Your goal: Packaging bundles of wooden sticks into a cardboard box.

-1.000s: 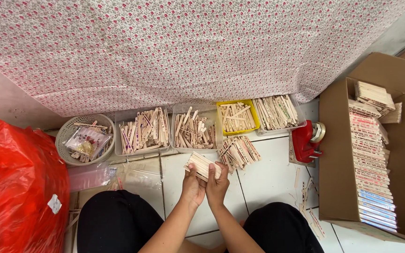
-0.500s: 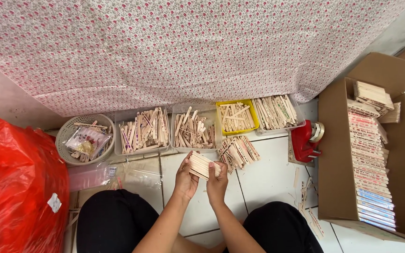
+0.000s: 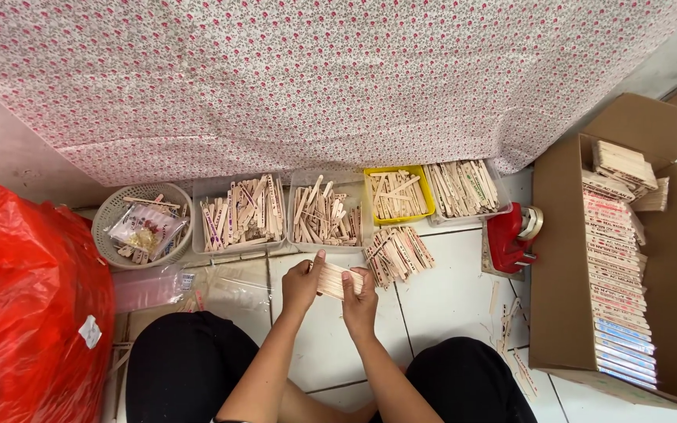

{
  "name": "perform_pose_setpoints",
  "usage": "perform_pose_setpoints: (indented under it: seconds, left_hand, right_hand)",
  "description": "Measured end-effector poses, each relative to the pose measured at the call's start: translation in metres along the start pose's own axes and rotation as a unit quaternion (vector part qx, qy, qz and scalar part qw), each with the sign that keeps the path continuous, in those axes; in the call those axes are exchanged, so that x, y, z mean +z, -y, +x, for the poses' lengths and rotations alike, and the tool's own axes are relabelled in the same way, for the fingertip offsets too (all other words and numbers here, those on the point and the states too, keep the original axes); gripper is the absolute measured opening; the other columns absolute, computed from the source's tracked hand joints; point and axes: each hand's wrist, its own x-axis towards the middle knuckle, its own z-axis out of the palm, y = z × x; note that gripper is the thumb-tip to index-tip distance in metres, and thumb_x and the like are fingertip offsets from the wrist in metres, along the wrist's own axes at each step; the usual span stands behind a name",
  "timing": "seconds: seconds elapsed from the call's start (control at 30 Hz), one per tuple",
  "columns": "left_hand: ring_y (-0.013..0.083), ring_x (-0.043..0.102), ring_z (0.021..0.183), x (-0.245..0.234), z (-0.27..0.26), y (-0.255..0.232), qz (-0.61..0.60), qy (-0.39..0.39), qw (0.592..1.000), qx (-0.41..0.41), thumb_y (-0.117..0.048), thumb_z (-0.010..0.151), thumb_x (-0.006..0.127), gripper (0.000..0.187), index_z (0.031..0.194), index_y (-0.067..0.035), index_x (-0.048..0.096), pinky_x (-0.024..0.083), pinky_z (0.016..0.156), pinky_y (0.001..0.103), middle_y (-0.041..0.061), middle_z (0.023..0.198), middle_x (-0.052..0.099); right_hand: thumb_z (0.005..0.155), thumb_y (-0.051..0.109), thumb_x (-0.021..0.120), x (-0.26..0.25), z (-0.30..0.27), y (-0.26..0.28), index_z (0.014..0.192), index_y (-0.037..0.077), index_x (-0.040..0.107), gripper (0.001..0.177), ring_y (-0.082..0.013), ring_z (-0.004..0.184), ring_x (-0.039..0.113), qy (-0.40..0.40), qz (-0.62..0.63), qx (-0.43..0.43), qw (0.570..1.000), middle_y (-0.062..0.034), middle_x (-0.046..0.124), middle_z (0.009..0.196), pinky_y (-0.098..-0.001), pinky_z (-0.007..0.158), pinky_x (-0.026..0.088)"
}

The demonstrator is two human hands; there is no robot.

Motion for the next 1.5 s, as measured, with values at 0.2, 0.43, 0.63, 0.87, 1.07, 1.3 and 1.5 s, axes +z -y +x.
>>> perform_pose_setpoints:
  seconds: [0.2, 0.43, 0.63, 0.87, 1.07, 1.3, 1.5]
  left_hand:
    - [0.0327, 0.069, 0.065, -0.001, 0.001, 0.005, -0.022, -0.019, 1.000, -0.011, -0.079, 0.079, 0.067, 0.067, 0.065, -0.014, 0.069, 0.053, 0.062, 0.037, 0.011, 0.056, 0.063]
    - [0.0249, 0.055, 0.053, 0.014, -0.005, 0.010, -0.115, -0.120, 0.986, 0.015, -0.038, 0.080, 0.074, 0.039, 0.060, -0.005, 0.066, 0.044, 0.056, 0.036, 0.014, 0.047, 0.050]
    - [0.0174, 0.050, 0.047, 0.040, -0.001, 0.029, -0.189, -0.150, 0.969, -0.050, -0.032, 0.074, 0.074, 0.030, 0.054, -0.013, 0.064, 0.040, 0.049, 0.032, 0.005, 0.042, 0.046]
    - [0.0263, 0.059, 0.050, 0.042, 0.002, 0.035, -0.146, -0.153, 0.975, -0.069, -0.039, 0.074, 0.074, 0.031, 0.059, -0.012, 0.068, 0.045, 0.053, 0.034, 0.012, 0.049, 0.056]
    - [0.0538, 0.067, 0.097, -0.048, -0.020, 0.003, -0.088, -0.216, 0.972, -0.028, -0.051, 0.094, 0.059, 0.056, 0.095, 0.004, 0.071, 0.049, 0.086, 0.058, 0.035, 0.093, 0.071]
    - [0.0414, 0.053, 0.112, -0.041, 0.038, 0.099, 0.122, -0.320, 0.932, -0.115, -0.024, 0.076, 0.084, 0.044, 0.110, -0.005, 0.062, 0.047, 0.097, 0.051, 0.019, 0.119, 0.050]
    - [0.0380, 0.054, 0.122, -0.017, 0.044, 0.111, 0.009, -0.248, 0.969, 0.007, 0.007, 0.074, 0.076, 0.039, 0.101, -0.018, 0.061, 0.050, 0.099, 0.038, 0.011, 0.125, 0.039]
  right_hand:
    - [0.097, 0.027, 0.071, 0.005, -0.001, -0.015, 0.107, 0.016, 0.067, 0.015, -0.0143, 0.064, 0.055, 0.022, 0.002, -0.015, 1.000, -0.0037, 0.059, 0.064, -0.0321, 0.062, 0.048]
    - [0.098, 0.022, 0.069, 0.004, -0.006, -0.013, 0.112, 0.014, 0.066, 0.017, -0.0126, 0.062, 0.054, 0.052, 0.038, -0.018, 0.998, -0.0048, 0.060, 0.067, -0.0312, 0.058, 0.049]
    - [0.101, 0.024, 0.067, 0.004, -0.011, 0.020, 0.122, 0.012, 0.065, 0.025, -0.0260, 0.108, 0.064, -0.014, 0.033, -0.029, 0.999, -0.0201, 0.072, 0.109, -0.0481, 0.102, 0.048]
    - [0.092, 0.025, 0.080, 0.014, 0.012, -0.034, 0.084, 0.014, 0.067, 0.019, -0.0119, 0.070, 0.055, -0.031, -0.033, -0.001, 0.999, -0.0031, 0.068, 0.070, -0.0308, 0.071, 0.047]
    - [0.096, 0.019, 0.078, -0.009, 0.041, -0.041, 0.091, 0.010, 0.064, 0.017, -0.0197, 0.079, 0.061, -0.074, -0.011, -0.028, 0.997, -0.0107, 0.071, 0.084, -0.0383, 0.079, 0.048]
    - [0.097, 0.025, 0.077, -0.020, 0.039, -0.025, 0.094, 0.012, 0.065, 0.017, -0.0131, 0.081, 0.057, -0.078, 0.017, -0.013, 0.997, -0.0051, 0.069, 0.084, -0.0335, 0.080, 0.048]
    - [0.096, 0.024, 0.078, -0.026, 0.047, -0.025, 0.095, 0.013, 0.068, 0.015, -0.0122, 0.077, 0.058, -0.078, 0.028, 0.007, 0.997, -0.0046, 0.069, 0.082, -0.0316, 0.074, 0.050]
